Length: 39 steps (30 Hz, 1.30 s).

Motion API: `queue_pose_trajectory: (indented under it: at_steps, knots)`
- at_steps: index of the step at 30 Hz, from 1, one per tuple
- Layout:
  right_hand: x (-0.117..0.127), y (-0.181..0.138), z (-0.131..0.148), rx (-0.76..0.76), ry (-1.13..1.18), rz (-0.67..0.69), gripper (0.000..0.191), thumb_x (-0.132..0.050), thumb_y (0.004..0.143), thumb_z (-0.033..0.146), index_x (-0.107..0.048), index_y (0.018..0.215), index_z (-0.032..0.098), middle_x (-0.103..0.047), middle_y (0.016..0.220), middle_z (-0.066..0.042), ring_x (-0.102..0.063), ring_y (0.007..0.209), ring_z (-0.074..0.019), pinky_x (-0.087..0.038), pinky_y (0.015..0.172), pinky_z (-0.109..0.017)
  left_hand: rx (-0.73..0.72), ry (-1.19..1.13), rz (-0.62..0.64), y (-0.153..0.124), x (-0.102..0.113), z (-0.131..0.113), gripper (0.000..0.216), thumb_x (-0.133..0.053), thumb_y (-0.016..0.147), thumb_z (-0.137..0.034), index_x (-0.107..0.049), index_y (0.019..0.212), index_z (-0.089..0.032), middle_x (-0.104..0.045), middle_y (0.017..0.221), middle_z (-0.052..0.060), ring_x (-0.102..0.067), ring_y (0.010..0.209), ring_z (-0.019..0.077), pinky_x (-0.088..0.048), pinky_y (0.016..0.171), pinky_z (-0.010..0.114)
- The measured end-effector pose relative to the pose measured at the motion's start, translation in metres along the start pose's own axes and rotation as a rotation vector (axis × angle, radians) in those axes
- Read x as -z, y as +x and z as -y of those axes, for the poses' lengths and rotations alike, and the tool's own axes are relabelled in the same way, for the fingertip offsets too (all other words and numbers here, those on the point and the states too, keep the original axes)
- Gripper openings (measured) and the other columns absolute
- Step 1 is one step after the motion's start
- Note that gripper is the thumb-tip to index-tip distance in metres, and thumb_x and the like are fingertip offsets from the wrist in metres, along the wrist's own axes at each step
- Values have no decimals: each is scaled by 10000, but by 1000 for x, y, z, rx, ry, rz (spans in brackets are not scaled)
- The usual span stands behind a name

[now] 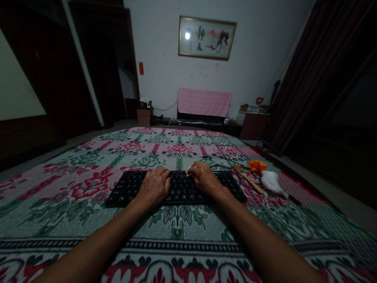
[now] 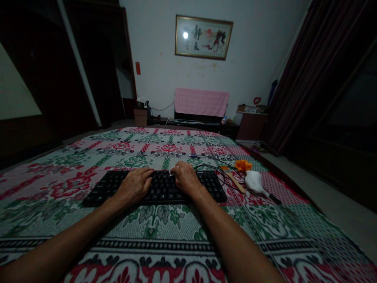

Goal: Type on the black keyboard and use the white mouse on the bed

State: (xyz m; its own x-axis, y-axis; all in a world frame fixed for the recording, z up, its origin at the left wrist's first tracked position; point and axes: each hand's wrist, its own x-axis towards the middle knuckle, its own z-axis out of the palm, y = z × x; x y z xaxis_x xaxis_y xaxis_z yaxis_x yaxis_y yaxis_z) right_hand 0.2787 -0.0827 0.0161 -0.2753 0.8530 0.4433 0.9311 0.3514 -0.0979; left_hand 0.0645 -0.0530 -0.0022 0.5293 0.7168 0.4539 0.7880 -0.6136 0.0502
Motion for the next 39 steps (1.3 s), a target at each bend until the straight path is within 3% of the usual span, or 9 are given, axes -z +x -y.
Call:
queue_pose_trajectory:
  at_steps: [8,14,21,23,28,35,39]
  knots:
    - [4,-6,-18,-165,-79,-48,253,-471,801,50,-695,853,154,-589,844,-79,-523,851,-188,-391,817,-301,4,-11,-4,0,3,-2,311,-390,889,-238,-631,1074,-169,-640,1112,104,-564,1069,229,-398,964,385]
    - [-2,-5,-13,6,30,-78,304,-452,810,20,-687,919,179,-614,932,-60,-529,901,-168,-386,840,-285,2,-15,-5,0,3,-2,309,-389,886,-233,-636,1059,-168,-644,1095,106,-566,1067,239,-403,956,390]
    - [4,-7,-16,-183,-68,-46,259,-463,795,44,-695,830,154,-594,831,-77,-530,853,-188,-391,817,-295,-2,4,9,0,2,-1,321,-376,896,-246,-624,1079,-157,-635,1114,111,-552,1084,236,-395,960,382]
    - [5,-7,-15,-149,-40,-67,268,-455,793,34,-690,837,156,-596,837,-72,-529,854,-181,-391,819,-292,-6,7,9,0,3,-1,316,-373,896,-242,-625,1069,-160,-637,1097,107,-554,1077,229,-393,961,376]
    - [0,-4,-5,98,75,-56,289,-461,800,15,-679,908,171,-606,937,-63,-523,899,-161,-386,843,-284,-10,3,3,1,2,-1,300,-387,889,-230,-629,1056,-167,-640,1084,101,-564,1062,231,-398,957,382]
    - [0,-7,-16,-71,-47,-74,211,-499,782,39,-679,768,149,-579,791,-66,-511,802,-178,-389,779,-291,-3,25,2,0,2,-1,312,-384,896,-243,-622,1079,-157,-634,1122,102,-553,1087,233,-399,960,379]
    - [-3,-8,-17,37,49,-144,252,-473,785,12,-672,837,158,-597,858,-64,-519,851,-172,-395,805,-290,-4,29,2,0,0,0,321,-379,899,-249,-624,1084,-158,-631,1139,101,-550,1096,232,-397,965,379]
